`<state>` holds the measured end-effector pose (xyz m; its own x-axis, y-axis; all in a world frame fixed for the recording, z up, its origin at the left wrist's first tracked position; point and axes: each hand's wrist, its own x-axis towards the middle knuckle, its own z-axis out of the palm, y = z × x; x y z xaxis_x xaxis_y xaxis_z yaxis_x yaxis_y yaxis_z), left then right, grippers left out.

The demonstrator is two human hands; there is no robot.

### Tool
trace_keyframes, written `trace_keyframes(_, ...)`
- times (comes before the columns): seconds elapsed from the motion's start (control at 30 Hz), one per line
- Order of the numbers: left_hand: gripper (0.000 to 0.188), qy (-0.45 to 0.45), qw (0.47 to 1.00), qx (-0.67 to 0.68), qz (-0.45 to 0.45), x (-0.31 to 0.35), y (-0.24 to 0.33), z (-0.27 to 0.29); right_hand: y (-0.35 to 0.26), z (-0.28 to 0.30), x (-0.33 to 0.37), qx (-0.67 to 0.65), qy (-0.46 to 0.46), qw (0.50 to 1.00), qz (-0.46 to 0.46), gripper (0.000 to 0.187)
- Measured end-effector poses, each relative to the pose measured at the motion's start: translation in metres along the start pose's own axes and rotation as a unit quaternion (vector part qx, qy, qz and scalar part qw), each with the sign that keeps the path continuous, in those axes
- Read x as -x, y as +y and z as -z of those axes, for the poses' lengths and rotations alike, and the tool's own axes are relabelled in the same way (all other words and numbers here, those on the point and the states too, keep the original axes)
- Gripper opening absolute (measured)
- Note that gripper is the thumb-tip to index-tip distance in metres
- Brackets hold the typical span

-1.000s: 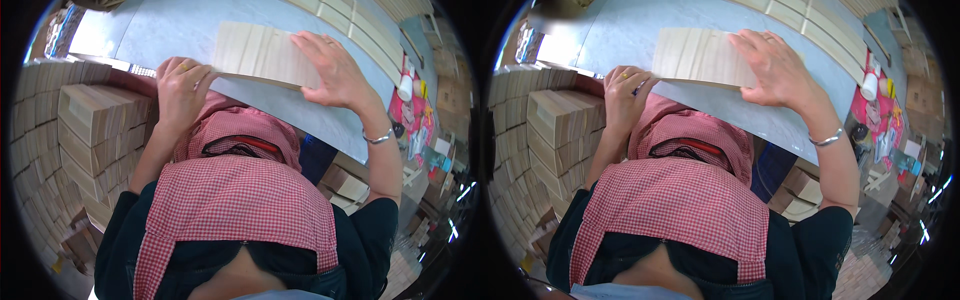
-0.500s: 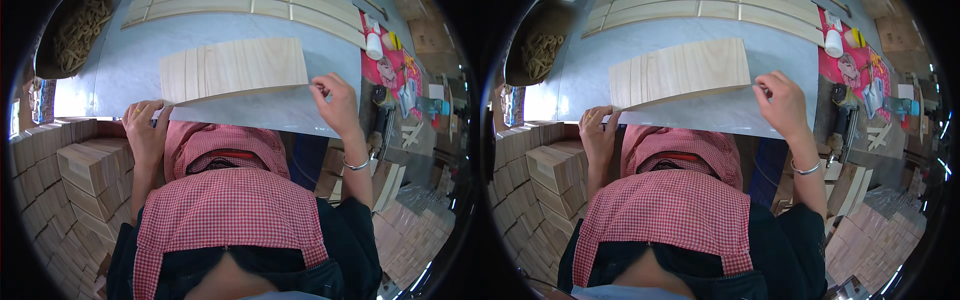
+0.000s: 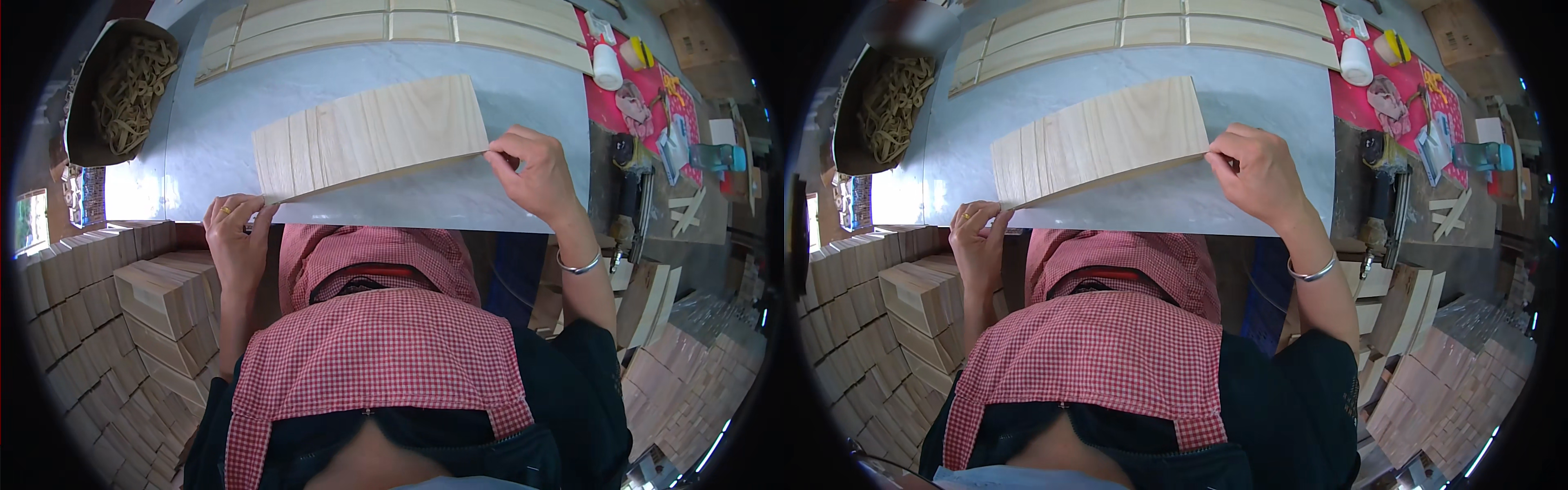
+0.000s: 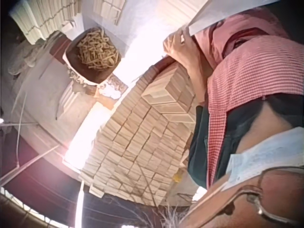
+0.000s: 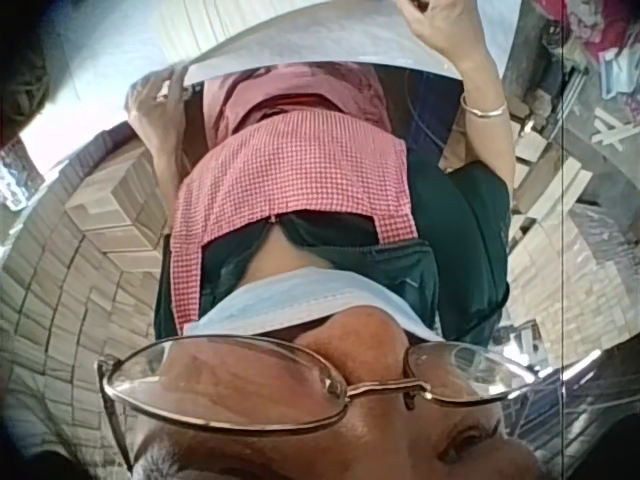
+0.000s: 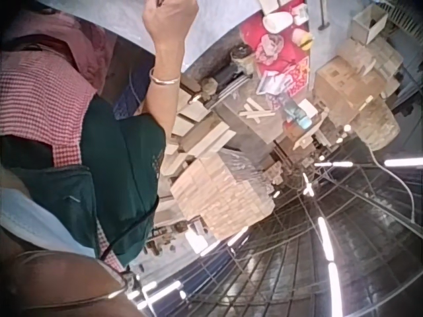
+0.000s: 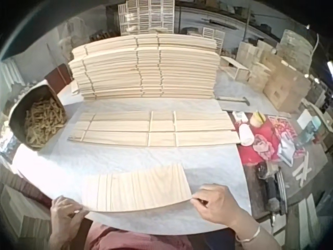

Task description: Assembling small wooden boxes using wood glue, a pneumatic nail gun, and marking measurements with a pencil.

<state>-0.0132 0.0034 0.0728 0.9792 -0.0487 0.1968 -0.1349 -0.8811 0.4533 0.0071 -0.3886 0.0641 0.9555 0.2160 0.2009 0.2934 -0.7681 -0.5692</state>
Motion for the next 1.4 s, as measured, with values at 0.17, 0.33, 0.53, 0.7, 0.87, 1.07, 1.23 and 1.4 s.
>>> trace_keyframes(0.17,0.013,-0.014,1.000,0.015,0.014,-0.003,0.001,0.002,0.006,0.001,-0.005,-0.049,-0.030,0.998,-0.015,0.006)
trace_keyframes(0.33,0.020,-0.064,0.997,-0.028,0.041,-0.006,0.003,0.007,0.009,0.001,0.002,-0.044,-0.034,0.998,-0.021,0.008)
trace_keyframes(0.53,0.038,-0.098,0.988,-0.114,0.041,-0.025,0.008,0.033,0.065,0.044,0.050,0.129,0.188,0.963,-0.147,0.040)
trace_keyframes(0.7,0.043,-0.030,0.968,-0.058,-0.244,-0.062,0.066,0.005,0.165,0.096,0.140,0.349,0.171,0.869,-0.307,0.055)
trace_keyframes(0.87,0.056,-0.042,0.943,-0.022,-0.330,-0.091,0.097,-0.062,0.178,0.098,0.122,0.331,0.107,0.860,-0.373,0.053)
trace_keyframes(1.07,0.064,-0.110,0.944,-0.024,-0.311,-0.101,0.105,-0.091,0.164,0.127,0.122,0.130,0.082,0.841,-0.519,0.039)
trace_keyframes(1.23,0.063,-0.078,0.950,-0.025,-0.301,-0.102,0.096,-0.100,0.064,0.136,0.089,0.074,0.073,0.890,-0.444,0.031)
trace_keyframes(1.4,0.062,-0.062,0.953,-0.016,-0.295,-0.102,0.100,-0.103,-0.037,0.117,0.060,-0.009,0.029,0.941,-0.337,0.025)
